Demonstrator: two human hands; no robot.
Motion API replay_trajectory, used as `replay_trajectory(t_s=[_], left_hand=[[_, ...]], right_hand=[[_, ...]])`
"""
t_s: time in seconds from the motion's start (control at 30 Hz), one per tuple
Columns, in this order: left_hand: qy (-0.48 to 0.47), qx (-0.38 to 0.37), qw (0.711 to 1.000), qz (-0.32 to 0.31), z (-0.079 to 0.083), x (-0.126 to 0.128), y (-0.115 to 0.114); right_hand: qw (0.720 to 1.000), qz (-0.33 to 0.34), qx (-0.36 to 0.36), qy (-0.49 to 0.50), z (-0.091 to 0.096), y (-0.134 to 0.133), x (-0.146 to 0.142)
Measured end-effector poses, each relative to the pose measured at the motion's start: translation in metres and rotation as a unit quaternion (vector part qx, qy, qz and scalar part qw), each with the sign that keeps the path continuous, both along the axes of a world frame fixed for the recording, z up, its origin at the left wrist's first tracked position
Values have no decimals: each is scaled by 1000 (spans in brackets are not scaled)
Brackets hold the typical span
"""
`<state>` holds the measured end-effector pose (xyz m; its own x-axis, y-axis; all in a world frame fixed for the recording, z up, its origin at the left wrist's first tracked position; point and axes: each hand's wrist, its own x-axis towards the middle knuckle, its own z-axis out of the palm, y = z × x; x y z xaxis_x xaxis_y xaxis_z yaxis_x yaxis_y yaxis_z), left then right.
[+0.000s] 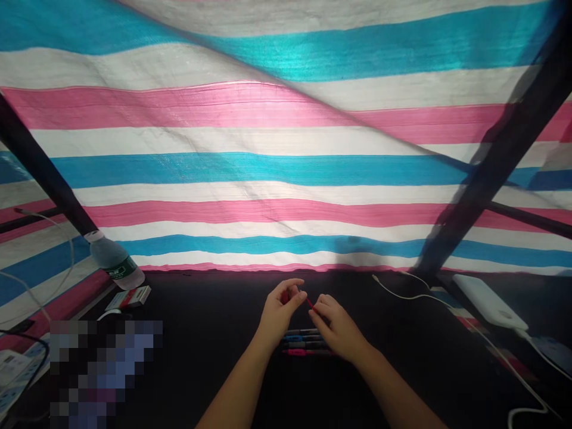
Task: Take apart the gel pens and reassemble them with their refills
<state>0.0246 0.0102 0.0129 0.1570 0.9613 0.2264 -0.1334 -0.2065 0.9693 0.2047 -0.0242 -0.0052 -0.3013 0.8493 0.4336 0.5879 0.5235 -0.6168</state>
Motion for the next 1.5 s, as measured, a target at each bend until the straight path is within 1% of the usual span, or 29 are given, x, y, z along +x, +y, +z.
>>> replay_trajectory(t_s=[0.07,0.13,0.3,0.4,0.5,0.57,0.67,0.77,1.1,1.4,1.5], left_hand=[[48,15,999,14,0,-2,0],[76,20,997,21,-1,-4,1],[84,16,996,29,-7,-4,4],[36,-6,998,55,-9,-3,5],[-47,-49,995,76,-9,-2,8],[-111,-80,988,73,-7,-2,8],[-196,-102,974,55,-1,-1,7],[-242,-120,962,34,4,2,5],[-262,-146,954,1,6,2,3],[-262,-146,954,-6,8,3,2],[-251,-139,958,-3,8,3,2]], right_hand=[[1000,4,0,7,1,-1,0],[1000,3,-5,20,1,-1,0],[997,-13,-17,77,-3,0,1],[993,-27,-36,105,-4,0,0],[990,-27,-53,126,-3,0,-1],[987,-28,-59,147,-2,-1,-2],[982,-36,-61,175,-1,-1,-2],[980,-42,-60,185,-3,-1,-2],[976,-28,-63,207,-4,-2,-4],[979,-27,-61,194,-4,-2,-3],[980,-25,-60,191,-2,-3,-3]])
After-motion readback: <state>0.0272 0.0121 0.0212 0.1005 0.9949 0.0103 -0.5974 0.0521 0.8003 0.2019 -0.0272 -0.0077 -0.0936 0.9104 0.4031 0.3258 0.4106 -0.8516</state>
